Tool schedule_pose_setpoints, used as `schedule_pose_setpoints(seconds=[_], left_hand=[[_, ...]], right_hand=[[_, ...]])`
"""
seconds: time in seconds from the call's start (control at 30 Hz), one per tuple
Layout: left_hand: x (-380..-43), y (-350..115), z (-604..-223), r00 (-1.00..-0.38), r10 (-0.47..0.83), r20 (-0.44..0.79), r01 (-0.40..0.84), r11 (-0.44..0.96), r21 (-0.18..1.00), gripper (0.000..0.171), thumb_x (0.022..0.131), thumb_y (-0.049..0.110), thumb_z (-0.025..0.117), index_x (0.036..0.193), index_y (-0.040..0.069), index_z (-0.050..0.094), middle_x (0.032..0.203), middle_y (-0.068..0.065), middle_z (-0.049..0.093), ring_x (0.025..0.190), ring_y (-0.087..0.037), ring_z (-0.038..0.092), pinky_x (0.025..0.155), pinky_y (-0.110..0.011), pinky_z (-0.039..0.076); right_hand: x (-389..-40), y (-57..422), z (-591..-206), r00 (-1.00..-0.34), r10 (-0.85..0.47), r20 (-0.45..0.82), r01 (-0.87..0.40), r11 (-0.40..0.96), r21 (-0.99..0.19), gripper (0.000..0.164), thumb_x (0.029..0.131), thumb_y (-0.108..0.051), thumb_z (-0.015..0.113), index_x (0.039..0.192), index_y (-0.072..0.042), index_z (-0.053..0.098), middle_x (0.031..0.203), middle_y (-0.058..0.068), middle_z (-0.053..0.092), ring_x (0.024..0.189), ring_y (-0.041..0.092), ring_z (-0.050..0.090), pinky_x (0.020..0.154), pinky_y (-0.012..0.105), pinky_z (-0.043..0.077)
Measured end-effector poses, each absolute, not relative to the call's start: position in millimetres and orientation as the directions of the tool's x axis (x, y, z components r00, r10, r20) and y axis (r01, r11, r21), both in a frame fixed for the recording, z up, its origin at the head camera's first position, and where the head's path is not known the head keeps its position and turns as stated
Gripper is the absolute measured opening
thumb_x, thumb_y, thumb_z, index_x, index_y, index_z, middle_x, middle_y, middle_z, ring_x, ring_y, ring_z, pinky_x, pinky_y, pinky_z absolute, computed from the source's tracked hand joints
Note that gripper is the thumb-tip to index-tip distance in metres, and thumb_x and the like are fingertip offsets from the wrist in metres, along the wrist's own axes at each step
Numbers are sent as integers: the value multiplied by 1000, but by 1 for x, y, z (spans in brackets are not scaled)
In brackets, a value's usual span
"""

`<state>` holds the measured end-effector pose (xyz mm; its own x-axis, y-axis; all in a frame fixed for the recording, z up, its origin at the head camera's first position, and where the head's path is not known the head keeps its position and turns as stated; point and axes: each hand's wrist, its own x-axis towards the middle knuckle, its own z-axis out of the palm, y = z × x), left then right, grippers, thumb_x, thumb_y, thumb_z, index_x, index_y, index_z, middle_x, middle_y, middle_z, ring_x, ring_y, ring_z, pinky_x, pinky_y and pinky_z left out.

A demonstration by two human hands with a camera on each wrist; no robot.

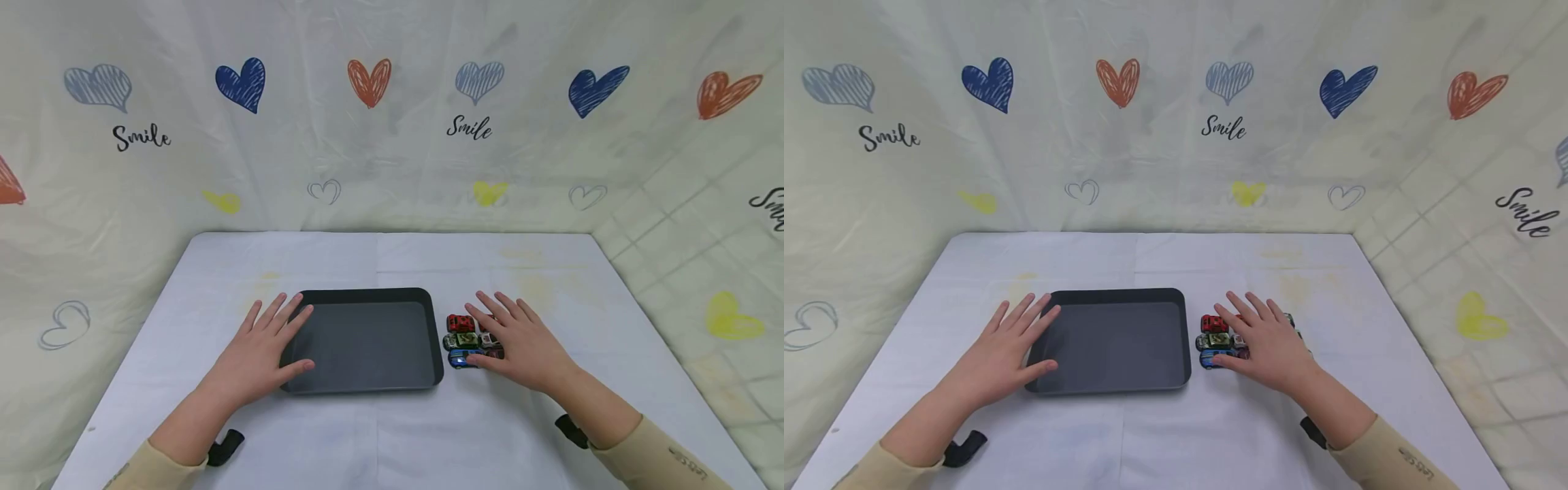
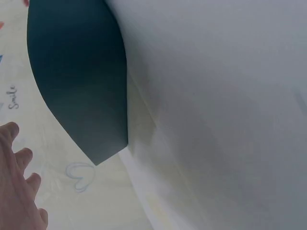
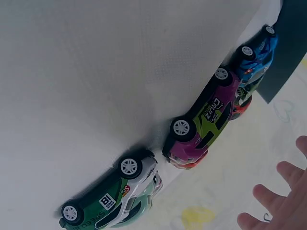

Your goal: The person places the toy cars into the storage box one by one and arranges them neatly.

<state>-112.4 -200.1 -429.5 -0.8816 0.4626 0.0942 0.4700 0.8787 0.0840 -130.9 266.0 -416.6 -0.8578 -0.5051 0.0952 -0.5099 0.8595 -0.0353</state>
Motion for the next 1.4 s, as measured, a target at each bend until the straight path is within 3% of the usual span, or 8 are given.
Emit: schedule_pose_setpoints(seconds=[0.33, 0.73, 0.8, 0.87, 0.97, 1.03, 1.2, 1.4], left_hand=[[-108, -207, -434, -877, 468, 112, 479, 871, 111, 91, 89, 65, 59, 160, 22, 21, 166, -5, 15, 152, -31, 9, 120, -55, 4], [-101, -213, -437, -899, 437, 24, 434, 886, 163, 89, 90, 68, 54, 160, 23, 21, 166, -3, 16, 152, -32, 10, 120, -56, 5], [-99, -214, -437, -903, 429, 9, 425, 890, 168, 89, 90, 69, 54, 160, 23, 23, 166, -3, 16, 152, -33, 10, 120, -57, 5], [-98, -215, -438, -906, 424, 1, 418, 893, 170, 89, 90, 69, 54, 159, 22, 25, 165, -4, 17, 151, -33, 11, 120, -57, 6], [-96, -215, -439, -908, 418, -14, 409, 895, 176, 88, 90, 69, 54, 159, 22, 26, 165, -4, 17, 151, -33, 11, 120, -58, 6], [-96, -215, -441, -908, 420, -19, 409, 894, 183, 88, 90, 69, 54, 159, 21, 27, 165, -4, 17, 151, -34, 12, 119, -58, 6], [-94, -216, -446, -906, 423, -33, 409, 891, 199, 89, 90, 73, 49, 158, 20, 28, 165, -4, 17, 151, -33, 12, 119, -58, 7], [-92, -215, -449, -904, 426, -32, 410, 886, 217, 90, 88, 75, 49, 158, 20, 30, 165, -5, 20, 151, -33, 14, 119, -59, 8]], right_hand=[[-137, 265, -416, -858, -506, 92, -512, 857, -61, 84, 84, -73, 59, 152, -27, 42, 156, 7, 38, 142, 38, 33, 114, 61, 23], [-156, 265, -410, -831, -555, 32, -555, 823, -119, 60, 90, -53, 67, 138, -18, 61, 137, 10, 60, 125, 35, 56, 102, 58, 43], [-161, 264, -409, -824, -566, 22, -564, 816, -130, 55, 89, -47, 71, 134, -17, 64, 130, 8, 64, 119, 32, 60, 98, 55, 47], [-167, 262, -408, -821, -571, -10, -562, 812, -159, 49, 90, -42, 72, 131, -15, 67, 112, 3, 70, 100, 24, 66, 86, 47, 53], [-176, 259, -409, -824, -562, -72, -541, 819, -192, 45, 90, -36, 73, 129, -15, 68, 95, -5, 69, 80, 15, 63, 71, 37, 53], [-183, 256, -409, -827, -552, -109, -525, 826, -206, 42, 91, -34, 73, 128, -16, 68, 96, -5, 70, 81, 15, 63, 71, 37, 54], [-197, 249, -407, -819, -541, -192, -506, 838, -202, 39, 92, -32, 72, 129, -18, 69, 127, 4, 67, 116, 28, 62, 92, 48, 53], [-208, 243, -405, -795, -534, -288, -492, 845, -209, 39, 93, -32, 71, 130, -19, 68, 127, 4, 67, 117, 31, 62, 94, 50, 52]])
